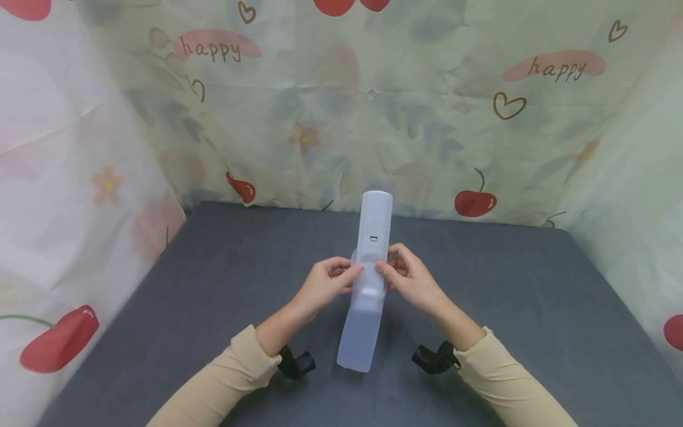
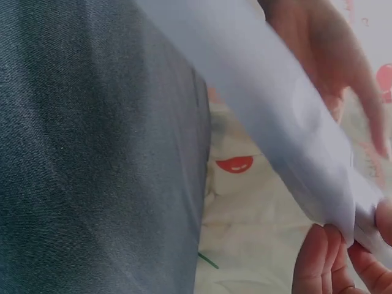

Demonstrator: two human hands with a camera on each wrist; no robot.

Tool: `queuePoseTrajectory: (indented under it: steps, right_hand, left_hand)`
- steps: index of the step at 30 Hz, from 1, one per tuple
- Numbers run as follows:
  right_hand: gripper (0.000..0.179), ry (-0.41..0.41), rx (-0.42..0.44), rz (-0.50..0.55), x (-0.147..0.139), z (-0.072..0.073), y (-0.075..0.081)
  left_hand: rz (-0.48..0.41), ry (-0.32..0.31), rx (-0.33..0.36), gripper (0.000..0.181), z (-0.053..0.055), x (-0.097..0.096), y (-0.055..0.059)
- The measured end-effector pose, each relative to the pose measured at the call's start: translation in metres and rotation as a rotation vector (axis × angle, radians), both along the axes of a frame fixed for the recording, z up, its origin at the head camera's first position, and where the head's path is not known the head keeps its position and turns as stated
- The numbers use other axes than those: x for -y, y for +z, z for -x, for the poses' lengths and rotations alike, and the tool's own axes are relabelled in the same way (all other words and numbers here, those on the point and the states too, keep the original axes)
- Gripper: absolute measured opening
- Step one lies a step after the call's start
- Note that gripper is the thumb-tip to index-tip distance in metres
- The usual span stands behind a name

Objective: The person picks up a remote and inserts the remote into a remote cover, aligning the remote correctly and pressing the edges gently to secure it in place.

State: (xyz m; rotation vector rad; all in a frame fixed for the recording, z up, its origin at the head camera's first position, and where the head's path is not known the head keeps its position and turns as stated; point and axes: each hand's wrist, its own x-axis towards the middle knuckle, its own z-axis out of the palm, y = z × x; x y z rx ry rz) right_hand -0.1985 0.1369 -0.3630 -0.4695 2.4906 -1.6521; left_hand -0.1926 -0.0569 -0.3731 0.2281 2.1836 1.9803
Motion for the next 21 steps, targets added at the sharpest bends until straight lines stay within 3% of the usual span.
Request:
queuePoseTrajectory:
  steps: [4, 14, 21]
  right_hand:
    - [0.030, 0.015, 0.011, 0.022, -0.0003, -0.0018, 0.0019]
    - [0.031, 0.051, 0.095, 0.022, -0.0061, -0.0076, -0.0040]
    - [0.021, 0.046, 0.046, 0.010, -0.0008, -0.0096, -0.0068]
  left_hand:
    - [0.001, -0.003, -0.043, 0.027, -0.0004, 0.0001, -0.0006]
    - [-0.085, 0.115, -0.065, 0.022, 0.0009, 0.0020, -0.0026]
    - [-0.035, 0.098, -0.099, 0.027, 0.0007, 0.0027, -0.0066]
